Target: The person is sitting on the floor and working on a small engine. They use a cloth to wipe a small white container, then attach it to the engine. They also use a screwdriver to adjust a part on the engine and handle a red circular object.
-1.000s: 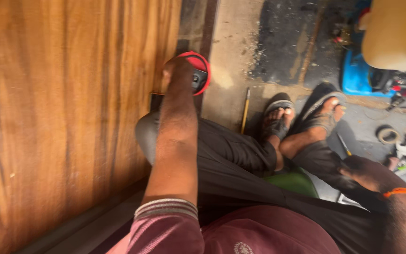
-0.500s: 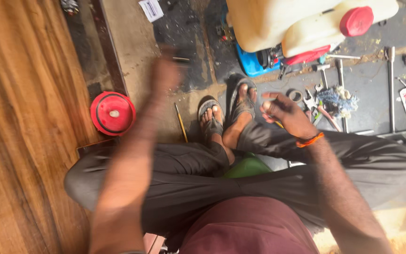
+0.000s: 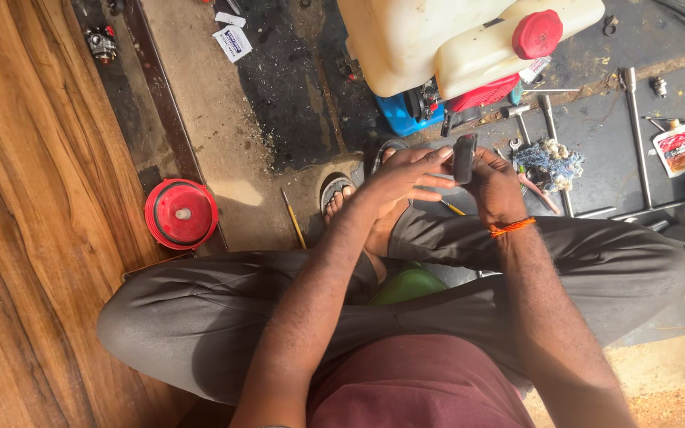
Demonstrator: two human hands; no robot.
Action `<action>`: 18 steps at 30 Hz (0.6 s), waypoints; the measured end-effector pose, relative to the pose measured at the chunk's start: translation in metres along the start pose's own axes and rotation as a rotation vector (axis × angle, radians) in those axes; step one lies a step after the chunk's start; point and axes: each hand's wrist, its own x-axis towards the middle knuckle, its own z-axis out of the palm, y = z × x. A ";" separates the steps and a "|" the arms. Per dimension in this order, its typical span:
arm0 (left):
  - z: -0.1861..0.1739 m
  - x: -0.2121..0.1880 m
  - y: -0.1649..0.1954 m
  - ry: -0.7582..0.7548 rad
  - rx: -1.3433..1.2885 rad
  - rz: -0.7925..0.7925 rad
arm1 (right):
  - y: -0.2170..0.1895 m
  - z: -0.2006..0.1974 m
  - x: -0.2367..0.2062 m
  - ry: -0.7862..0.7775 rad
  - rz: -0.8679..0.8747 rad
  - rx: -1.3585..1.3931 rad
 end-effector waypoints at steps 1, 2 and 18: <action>0.004 0.003 -0.002 0.089 0.055 0.011 | 0.001 -0.002 0.002 -0.013 0.063 0.078; 0.010 0.006 -0.004 0.179 0.107 0.019 | 0.002 -0.003 0.003 -0.025 0.132 0.156; 0.012 0.008 -0.024 0.311 0.307 0.200 | 0.008 0.006 0.003 -0.328 0.442 0.161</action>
